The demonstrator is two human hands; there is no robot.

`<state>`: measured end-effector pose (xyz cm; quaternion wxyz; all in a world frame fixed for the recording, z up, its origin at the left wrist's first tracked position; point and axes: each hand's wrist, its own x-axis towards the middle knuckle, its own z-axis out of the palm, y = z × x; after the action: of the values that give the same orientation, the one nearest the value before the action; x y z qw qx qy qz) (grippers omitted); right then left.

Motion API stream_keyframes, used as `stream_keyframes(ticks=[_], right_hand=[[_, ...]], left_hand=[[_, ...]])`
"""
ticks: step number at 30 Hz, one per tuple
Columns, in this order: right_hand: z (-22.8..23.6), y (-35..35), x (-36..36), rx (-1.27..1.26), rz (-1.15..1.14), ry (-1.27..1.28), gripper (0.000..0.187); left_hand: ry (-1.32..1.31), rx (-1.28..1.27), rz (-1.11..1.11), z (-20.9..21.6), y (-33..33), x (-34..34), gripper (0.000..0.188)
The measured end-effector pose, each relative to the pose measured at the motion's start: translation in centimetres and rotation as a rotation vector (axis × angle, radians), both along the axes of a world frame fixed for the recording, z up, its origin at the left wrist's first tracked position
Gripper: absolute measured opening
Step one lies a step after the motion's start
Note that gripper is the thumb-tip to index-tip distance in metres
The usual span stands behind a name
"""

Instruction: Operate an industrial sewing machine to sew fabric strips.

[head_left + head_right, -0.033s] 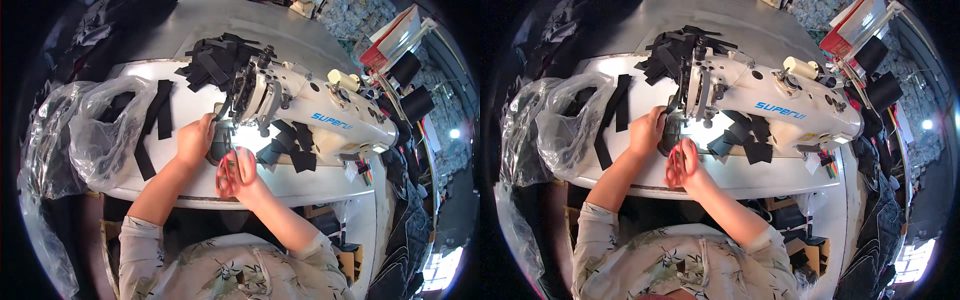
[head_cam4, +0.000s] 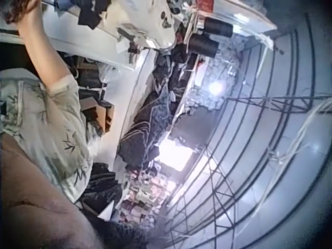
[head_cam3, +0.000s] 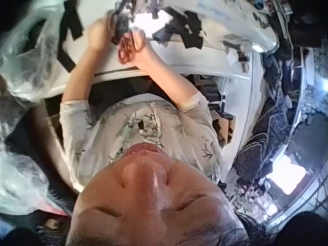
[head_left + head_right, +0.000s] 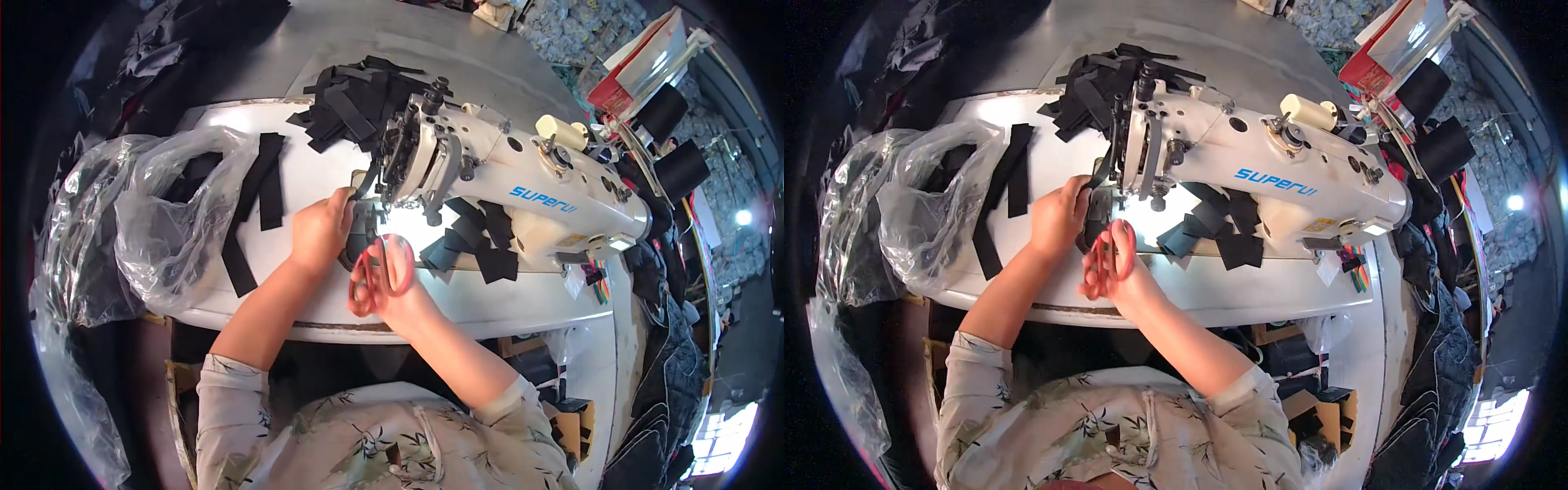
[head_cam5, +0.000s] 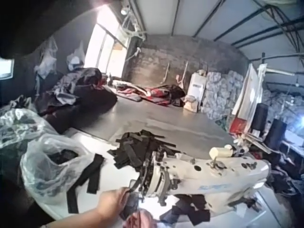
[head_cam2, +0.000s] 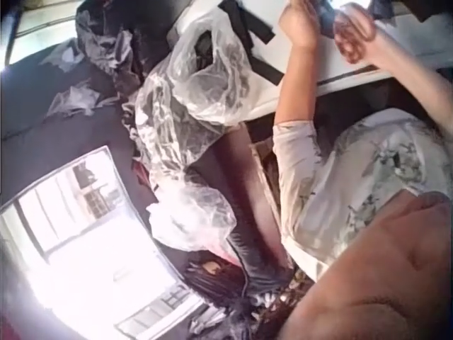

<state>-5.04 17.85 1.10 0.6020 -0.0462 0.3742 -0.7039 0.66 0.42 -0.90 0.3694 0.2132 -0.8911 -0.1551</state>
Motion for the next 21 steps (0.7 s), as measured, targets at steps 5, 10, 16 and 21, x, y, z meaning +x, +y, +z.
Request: stream_keyframes(ticks=[5,10,16,21], right_hand=[[2.0,-3.0,0.6,0.017,-0.116,-0.017,0.051],[0.9,-3.4,0.2,0.057,-0.157,-0.038,0.051],[0.7,-2.1,0.8,0.044,-0.122,0.107,0.044],[0.1,-1.6,0.5,0.029,-0.063,0.134,0.051]], left_hand=[[0.007,0.077,-0.025,-0.1,0.0,0.3,0.019],[0.022,0.161,-0.024,0.4,0.0,0.1,0.017],[0.085,0.422,-0.041,-1.0,-1.2,-0.3,0.016],[0.177,0.782,-0.142,-0.3,-1.1,-0.9,0.015]])
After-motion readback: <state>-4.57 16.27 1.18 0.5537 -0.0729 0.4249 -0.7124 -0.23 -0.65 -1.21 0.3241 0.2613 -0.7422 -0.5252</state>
